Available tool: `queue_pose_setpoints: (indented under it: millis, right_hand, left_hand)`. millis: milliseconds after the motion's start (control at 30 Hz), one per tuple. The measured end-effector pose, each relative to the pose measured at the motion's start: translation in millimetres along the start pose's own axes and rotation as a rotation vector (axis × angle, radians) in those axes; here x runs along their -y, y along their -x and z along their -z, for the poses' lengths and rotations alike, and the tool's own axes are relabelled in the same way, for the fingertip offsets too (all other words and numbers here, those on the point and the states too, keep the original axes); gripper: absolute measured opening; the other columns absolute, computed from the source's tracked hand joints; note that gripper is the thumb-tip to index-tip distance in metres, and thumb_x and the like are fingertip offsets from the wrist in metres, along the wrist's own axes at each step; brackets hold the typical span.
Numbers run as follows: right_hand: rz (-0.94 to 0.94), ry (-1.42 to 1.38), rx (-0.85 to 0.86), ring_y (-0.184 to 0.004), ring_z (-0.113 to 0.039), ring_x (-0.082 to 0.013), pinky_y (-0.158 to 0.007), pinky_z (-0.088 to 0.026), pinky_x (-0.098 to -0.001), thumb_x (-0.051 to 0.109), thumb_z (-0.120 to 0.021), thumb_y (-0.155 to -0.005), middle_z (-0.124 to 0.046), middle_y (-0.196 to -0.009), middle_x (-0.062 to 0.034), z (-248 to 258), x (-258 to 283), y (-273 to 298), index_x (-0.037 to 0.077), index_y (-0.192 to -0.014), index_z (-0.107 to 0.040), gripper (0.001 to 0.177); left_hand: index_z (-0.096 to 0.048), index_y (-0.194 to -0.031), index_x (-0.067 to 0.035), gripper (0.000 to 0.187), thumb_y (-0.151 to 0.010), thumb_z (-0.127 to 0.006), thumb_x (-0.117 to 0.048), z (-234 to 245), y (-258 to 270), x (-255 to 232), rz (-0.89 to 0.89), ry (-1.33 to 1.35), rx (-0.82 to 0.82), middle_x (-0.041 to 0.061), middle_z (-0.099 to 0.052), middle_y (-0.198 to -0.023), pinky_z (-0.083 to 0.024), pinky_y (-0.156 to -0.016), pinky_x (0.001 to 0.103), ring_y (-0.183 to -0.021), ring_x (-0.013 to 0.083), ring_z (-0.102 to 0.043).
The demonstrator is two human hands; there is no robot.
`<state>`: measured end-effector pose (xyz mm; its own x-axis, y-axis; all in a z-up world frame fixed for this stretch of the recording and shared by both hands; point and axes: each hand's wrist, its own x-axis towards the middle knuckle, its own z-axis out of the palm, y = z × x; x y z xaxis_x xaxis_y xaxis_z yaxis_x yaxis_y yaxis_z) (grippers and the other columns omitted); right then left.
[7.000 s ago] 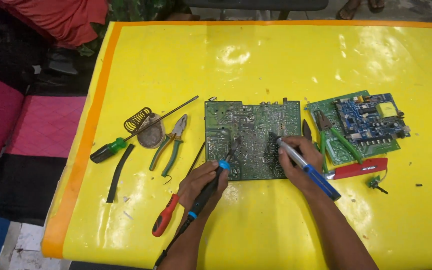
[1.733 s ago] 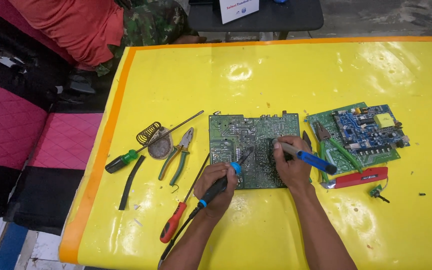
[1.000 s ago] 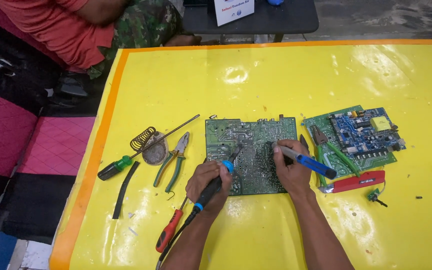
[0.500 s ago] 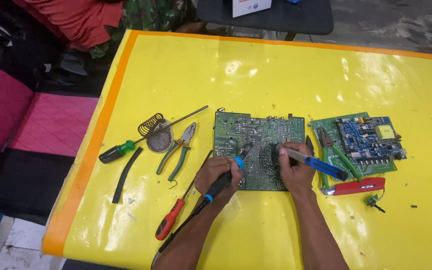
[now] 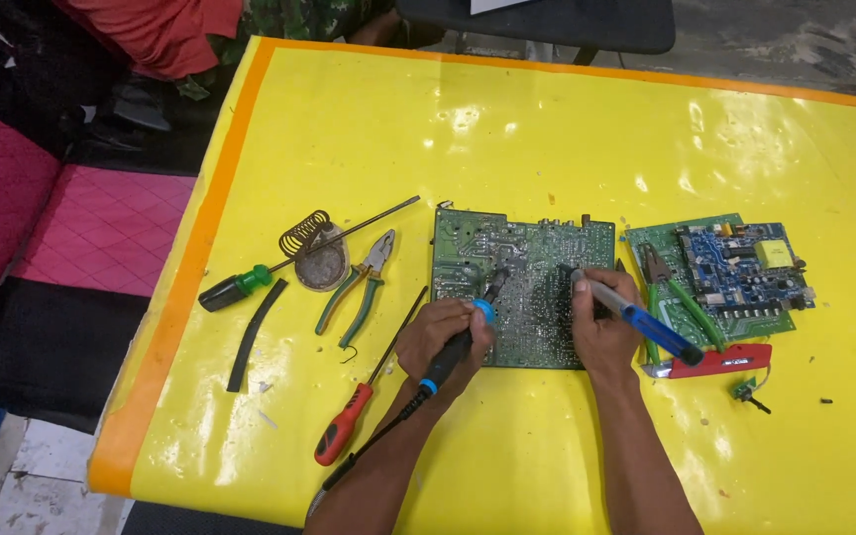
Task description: The person flips a green circuit board over on a yellow table and rubs the surface with their hands. They then use a hot air gun and a soldering iron to work on the board's components.
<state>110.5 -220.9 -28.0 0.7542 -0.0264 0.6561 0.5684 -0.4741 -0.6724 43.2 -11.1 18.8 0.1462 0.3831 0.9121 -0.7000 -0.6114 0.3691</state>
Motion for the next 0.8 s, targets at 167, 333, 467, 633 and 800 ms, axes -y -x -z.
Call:
queue_pose_setpoints:
  millis: [167,333,467,633,800]
  right_hand:
    - [-0.037,-0.052,0.02,-0.079,-0.073,-0.0322,-0.074,-0.056,-0.0401,0.023,-0.066,-0.102,-0.073,-0.087,-0.0187,-4,-8,7,0.003,-0.103,-0.068,0.021]
    - [-0.054,-0.078,0.049,-0.08,-0.073,-0.036,-0.071,-0.056,-0.0419,0.022,-0.067,-0.101,-0.073,-0.085,-0.0191,-8,-3,7,0.003,-0.1,-0.069,0.019]
    - [-0.058,-0.004,0.034,-0.08,-0.072,-0.0395,-0.071,-0.055,-0.0444,0.023,-0.067,-0.101,-0.071,-0.084,-0.0203,-2,2,0,0.004,-0.103,-0.07,0.019]
    - [-0.114,-0.039,0.025,-0.084,-0.073,-0.0371,-0.074,-0.055,-0.0442,0.025,-0.067,-0.101,-0.073,-0.088,-0.0198,-3,-15,9,0.003,-0.105,-0.069,0.023]
    - [-0.071,0.007,-0.001,-0.078,-0.071,-0.0365,-0.07,-0.055,-0.0422,0.023,-0.067,-0.102,-0.071,-0.084,-0.0178,1,-15,6,0.006,-0.102,-0.07,0.017]
  left_hand:
    - [-0.064,-0.072,-0.002,0.02,-0.084,-0.08,-0.002,-2,7,-2,0.048,0.04,0.008,0.01,-0.073,-0.07,-0.065,-0.055,0.032,-0.057,0.0284,-0.073]
    - [-0.063,-0.075,-0.003,0.02,-0.086,-0.079,-0.002,-4,8,-5,0.068,0.016,0.055,0.009,-0.072,-0.071,-0.065,-0.053,0.033,-0.059,0.0283,-0.073]
    - [-0.064,-0.074,-0.003,0.02,-0.086,-0.08,-0.004,-4,5,-9,0.075,0.032,0.073,0.01,-0.072,-0.071,-0.066,-0.055,0.032,-0.06,0.0287,-0.074]
    - [-0.063,-0.072,-0.003,0.022,-0.084,-0.082,-0.003,-4,15,-4,0.119,0.036,0.088,0.009,-0.072,-0.069,-0.065,-0.052,0.033,-0.06,0.0285,-0.074]
    - [-0.063,-0.073,-0.002,0.021,-0.084,-0.081,0.0,-2,11,-5,0.098,0.078,0.088,0.011,-0.072,-0.069,-0.066,-0.055,0.034,-0.059,0.0303,-0.074]
